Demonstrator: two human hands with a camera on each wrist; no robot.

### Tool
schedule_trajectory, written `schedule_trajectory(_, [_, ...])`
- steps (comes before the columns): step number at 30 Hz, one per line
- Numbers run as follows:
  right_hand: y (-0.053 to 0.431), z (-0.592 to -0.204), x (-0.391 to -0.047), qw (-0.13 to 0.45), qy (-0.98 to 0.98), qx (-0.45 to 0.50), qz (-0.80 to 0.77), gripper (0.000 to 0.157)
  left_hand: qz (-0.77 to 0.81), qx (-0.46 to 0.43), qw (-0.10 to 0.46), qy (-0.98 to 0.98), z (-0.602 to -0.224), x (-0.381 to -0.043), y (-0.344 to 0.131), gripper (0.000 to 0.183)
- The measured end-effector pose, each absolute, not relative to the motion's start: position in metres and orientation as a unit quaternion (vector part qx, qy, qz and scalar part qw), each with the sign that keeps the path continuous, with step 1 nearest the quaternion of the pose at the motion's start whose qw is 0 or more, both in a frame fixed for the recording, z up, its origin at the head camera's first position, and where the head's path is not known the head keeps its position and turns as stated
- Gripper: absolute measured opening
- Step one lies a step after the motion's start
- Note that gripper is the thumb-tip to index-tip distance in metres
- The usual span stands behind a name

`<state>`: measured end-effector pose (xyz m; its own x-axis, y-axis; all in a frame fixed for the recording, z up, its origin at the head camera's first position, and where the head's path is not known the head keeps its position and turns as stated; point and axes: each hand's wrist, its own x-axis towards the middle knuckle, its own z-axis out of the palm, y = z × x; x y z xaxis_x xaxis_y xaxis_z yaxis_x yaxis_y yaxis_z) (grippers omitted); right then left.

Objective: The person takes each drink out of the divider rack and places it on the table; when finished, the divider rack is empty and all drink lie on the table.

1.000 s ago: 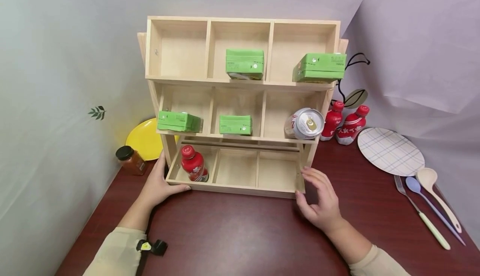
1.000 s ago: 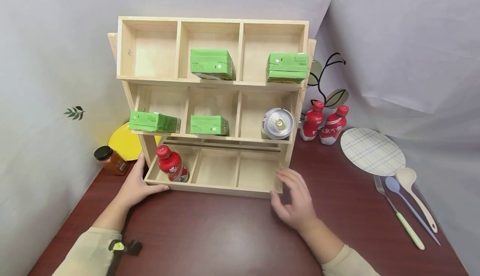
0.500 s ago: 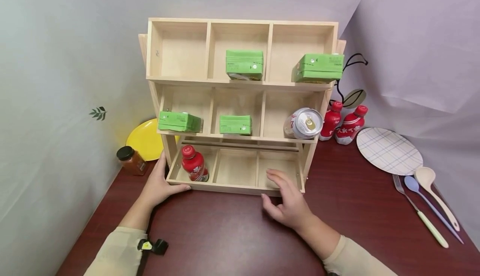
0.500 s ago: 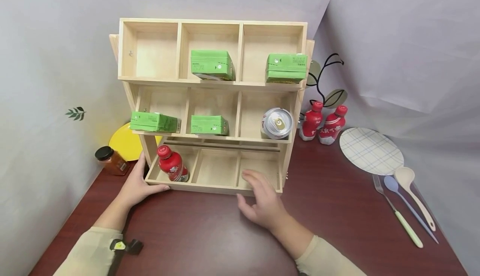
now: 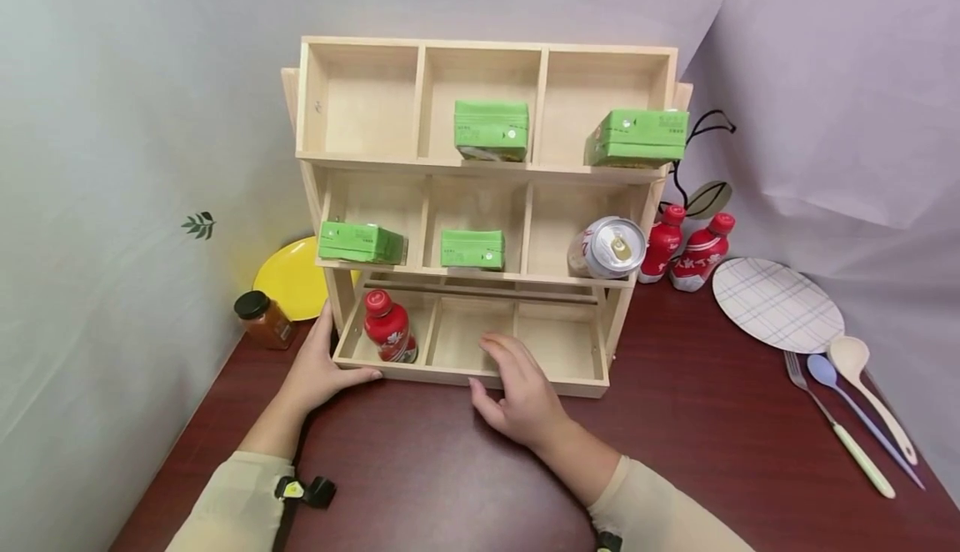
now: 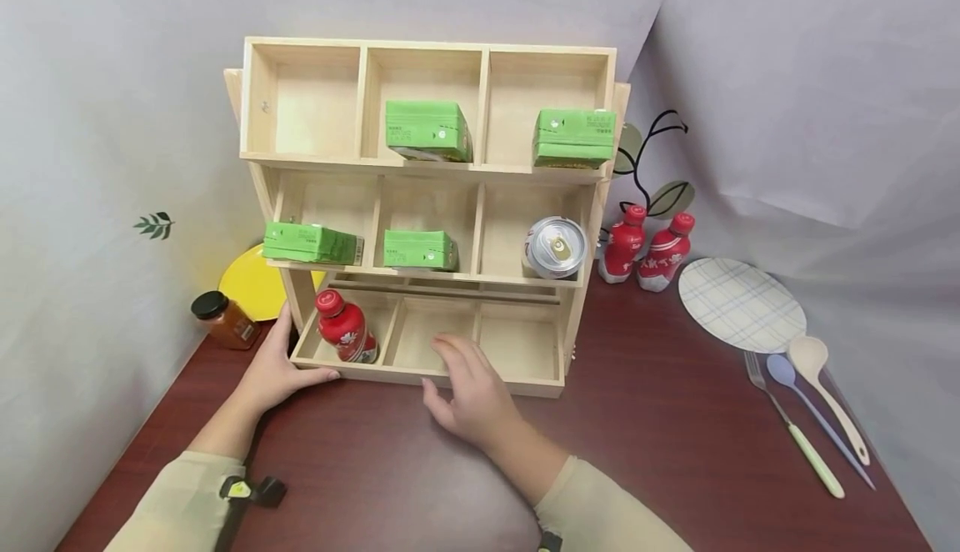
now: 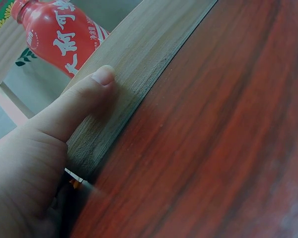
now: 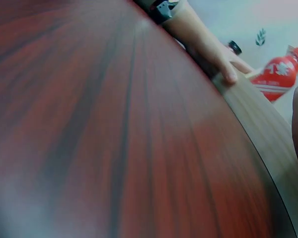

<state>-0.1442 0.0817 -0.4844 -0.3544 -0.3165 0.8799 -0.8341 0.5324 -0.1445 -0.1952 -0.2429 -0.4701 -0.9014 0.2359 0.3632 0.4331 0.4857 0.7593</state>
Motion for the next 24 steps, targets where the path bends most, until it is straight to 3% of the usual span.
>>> schedule_trajectory(17, [0.013,-0.484,-0.155,0.38,-0.851,0.269,0.241,0.068,-0.469,-0.205,0.111,-0.852,-0.47,-0.195,-0.241,0.13])
schedule_trajectory(24, [-0.003,-0.485,-0.163,0.413,-0.85,0.247,0.212,0.067,-0.476,-0.212,0.115,-0.846,-0.471,-0.196,-0.242,0.13])
